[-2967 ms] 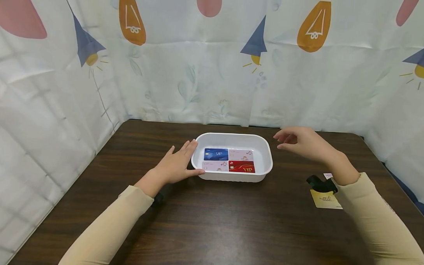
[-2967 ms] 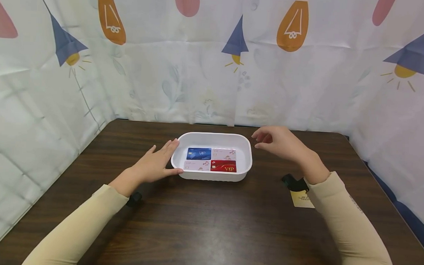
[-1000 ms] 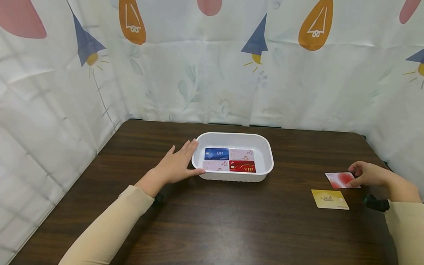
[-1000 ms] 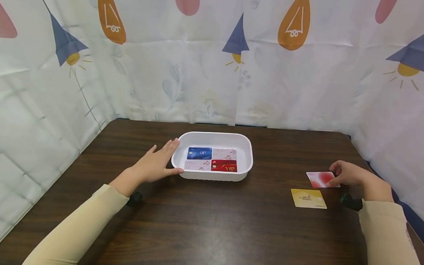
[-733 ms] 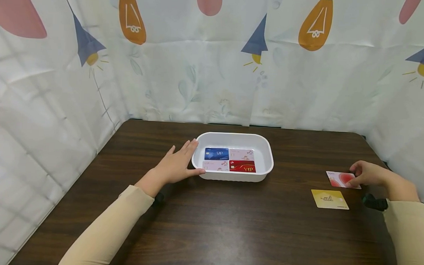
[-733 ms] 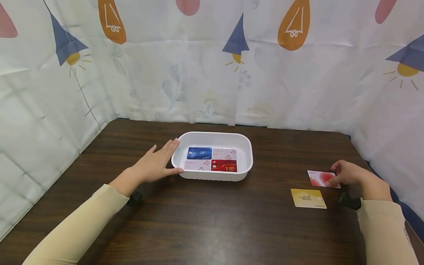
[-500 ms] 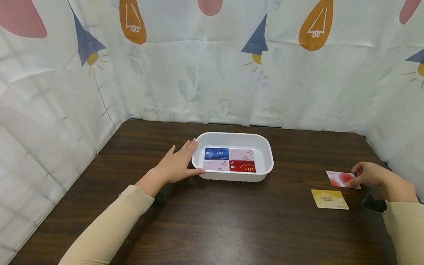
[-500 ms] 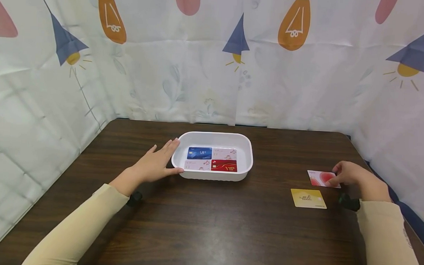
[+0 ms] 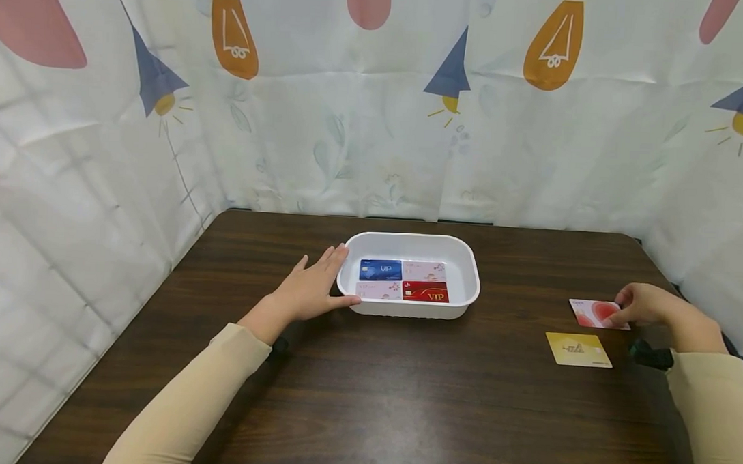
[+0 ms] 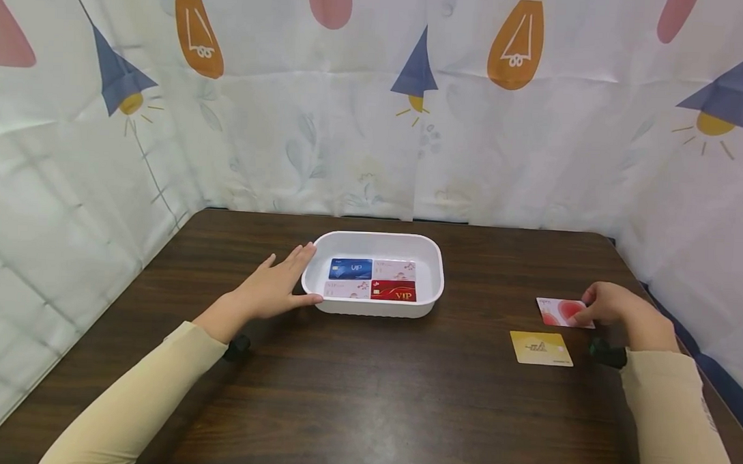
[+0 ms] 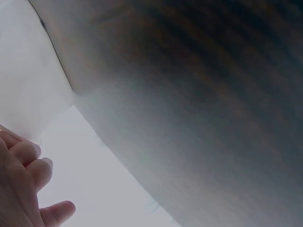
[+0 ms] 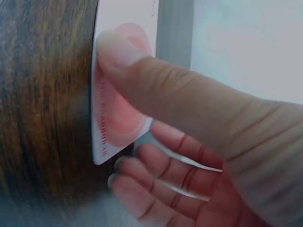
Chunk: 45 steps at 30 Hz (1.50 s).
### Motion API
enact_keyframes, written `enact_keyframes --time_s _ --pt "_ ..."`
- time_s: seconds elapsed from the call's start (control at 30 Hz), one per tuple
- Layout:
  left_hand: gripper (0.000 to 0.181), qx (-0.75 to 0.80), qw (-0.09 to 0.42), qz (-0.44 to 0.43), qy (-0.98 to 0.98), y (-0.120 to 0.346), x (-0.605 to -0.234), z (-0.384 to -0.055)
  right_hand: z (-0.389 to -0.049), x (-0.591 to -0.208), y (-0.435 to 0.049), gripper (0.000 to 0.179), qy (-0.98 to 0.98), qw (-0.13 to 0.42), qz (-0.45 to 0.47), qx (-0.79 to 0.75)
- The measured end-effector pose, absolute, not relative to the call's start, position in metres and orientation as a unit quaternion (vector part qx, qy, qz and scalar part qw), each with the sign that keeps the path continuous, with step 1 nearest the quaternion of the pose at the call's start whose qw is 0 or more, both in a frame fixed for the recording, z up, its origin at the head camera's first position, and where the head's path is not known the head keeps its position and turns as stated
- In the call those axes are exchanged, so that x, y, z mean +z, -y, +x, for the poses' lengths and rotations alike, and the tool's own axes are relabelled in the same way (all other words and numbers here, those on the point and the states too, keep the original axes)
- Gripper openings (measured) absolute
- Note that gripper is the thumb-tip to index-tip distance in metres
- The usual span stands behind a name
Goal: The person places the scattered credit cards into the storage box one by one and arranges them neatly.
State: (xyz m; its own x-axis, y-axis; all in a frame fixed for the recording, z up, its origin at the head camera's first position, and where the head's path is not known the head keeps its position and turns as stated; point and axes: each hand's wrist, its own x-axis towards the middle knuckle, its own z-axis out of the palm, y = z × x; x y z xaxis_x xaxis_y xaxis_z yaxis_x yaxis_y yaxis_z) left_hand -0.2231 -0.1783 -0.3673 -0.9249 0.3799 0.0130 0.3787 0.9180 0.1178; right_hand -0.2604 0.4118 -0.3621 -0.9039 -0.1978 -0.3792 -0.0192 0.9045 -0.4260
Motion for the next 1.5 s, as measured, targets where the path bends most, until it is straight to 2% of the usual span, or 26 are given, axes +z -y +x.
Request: enact_keyframes --time_s 0.17,0.43,0.6,0.67,0.8,0.83,0.93,1.13,1.5 --pt "0.112 0.060 -0.002 0.198 -0.978 0.178 -0.369 -0.223 -0.260 -0.371 -0.415 0.064 -0.948 0.197 -0.057 -0.244" --pt "0.112 0.056 -0.003 0.195 -0.979 0.179 -0.369 -0.224 -0.261 -0.379 -0.426 0.052 -0.937 0.176 -0.034 -0.300" --pt "0.111 0.058 -0.002 0.197 -0.979 0.178 -0.367 -0.222 -0.259 -0.387 -0.436 0.053 -0.905 0.172 -0.002 -0.390" --pt "0.111 0.059 -0.002 0.198 -0.978 0.178 -0.367 -0.222 -0.257 -0.388 -0.441 0.043 -0.879 0.178 0.007 -0.442" --pt "0.112 0.059 -0.003 0.199 -0.978 0.178 -0.367 -0.222 -0.254 -0.391 -0.447 0.007 -0.816 0.192 0.014 -0.545" --pt "0.112 0.059 -0.003 0.199 -0.978 0.178 -0.367 -0.223 -0.254 -0.391 -0.448 0.004 -0.802 0.194 0.014 -0.565" --pt "0.112 0.057 -0.005 0.199 -0.978 0.178 -0.368 -0.223 -0.253 -0.394 -0.451 0.016 -0.762 0.198 0.014 -0.617" --pt "0.111 0.058 -0.005 0.199 -0.978 0.178 -0.368 -0.223 -0.254 -0.396 -0.453 0.028 -0.694 0.195 0.005 -0.693" --pt "0.111 0.057 -0.001 0.198 -0.979 0.178 -0.366 -0.222 -0.253 -0.382 -0.444 0.030 -0.665 0.137 0.039 -0.733"
